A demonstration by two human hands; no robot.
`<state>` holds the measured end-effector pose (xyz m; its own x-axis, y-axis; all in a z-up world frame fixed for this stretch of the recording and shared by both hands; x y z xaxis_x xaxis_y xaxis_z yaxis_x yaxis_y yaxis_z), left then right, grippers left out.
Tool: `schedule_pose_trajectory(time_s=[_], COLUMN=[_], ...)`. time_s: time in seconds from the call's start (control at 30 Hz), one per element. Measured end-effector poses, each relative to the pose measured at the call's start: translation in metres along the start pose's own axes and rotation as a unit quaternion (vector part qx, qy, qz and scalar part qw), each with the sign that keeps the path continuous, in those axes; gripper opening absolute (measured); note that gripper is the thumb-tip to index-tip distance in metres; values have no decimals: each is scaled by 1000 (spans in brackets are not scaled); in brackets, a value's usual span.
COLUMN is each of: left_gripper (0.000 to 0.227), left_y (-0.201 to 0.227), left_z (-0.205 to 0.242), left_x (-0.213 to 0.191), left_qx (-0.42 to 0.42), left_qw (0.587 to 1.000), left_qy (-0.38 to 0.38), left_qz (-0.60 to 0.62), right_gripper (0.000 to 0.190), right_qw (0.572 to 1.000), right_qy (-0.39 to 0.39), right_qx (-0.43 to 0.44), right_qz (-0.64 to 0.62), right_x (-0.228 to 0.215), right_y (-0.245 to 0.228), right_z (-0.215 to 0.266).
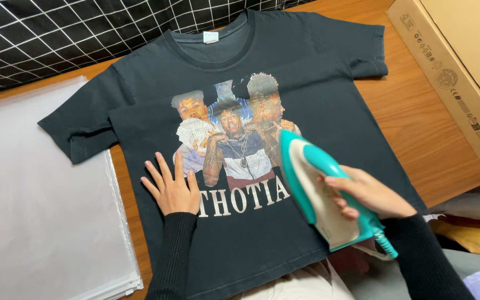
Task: The person uses an iron to smooth out a graphic t-shirt on a wooden surface, hangs the shirt on a plastic hanger among other clothes on a rack, and then places a packaged garment into a cardboard box and closes the lid.
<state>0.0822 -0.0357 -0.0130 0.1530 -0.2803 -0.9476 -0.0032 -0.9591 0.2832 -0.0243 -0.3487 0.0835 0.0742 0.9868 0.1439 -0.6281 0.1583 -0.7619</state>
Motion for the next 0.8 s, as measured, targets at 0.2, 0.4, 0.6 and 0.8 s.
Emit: schedule_pose_trajectory(time_s=[0.2,0.4,0.6,0.8], left_gripper=[52,51,52,51], left_y=[-4,-3,0,-2], left_z=[1,0,-2,-2], left_x=[9,7,-1,3], left_qx=[-22,-30,-6,1], left_qw=[999,999,999,999], left_qy=[-13,-14,6,8], left_qz=[-22,-37,-52,-44], right_gripper=[14,16,26,16], right_qw=[988,994,998,990], right_qy=[-111,-38,53,80], right_qx=[-47,-53,-26,-86], right_qz=[99,92,35,-79], right_x=[69,27,-58,-85], right_y=[-31,-46,-59,-57], right_z=[-15,-38,-49,-56])
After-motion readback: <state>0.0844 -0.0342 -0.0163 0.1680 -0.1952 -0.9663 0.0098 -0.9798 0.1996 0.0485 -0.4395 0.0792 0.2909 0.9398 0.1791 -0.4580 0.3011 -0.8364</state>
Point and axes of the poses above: each hand's wrist, its own z-axis away from the middle knuckle, its own x-axis out of the palm, y = z × x, the point moved 4 cm from there along -z, towards the middle knuckle, and after that the axes turned 4 degrees about -x, right-handed, at the moved point
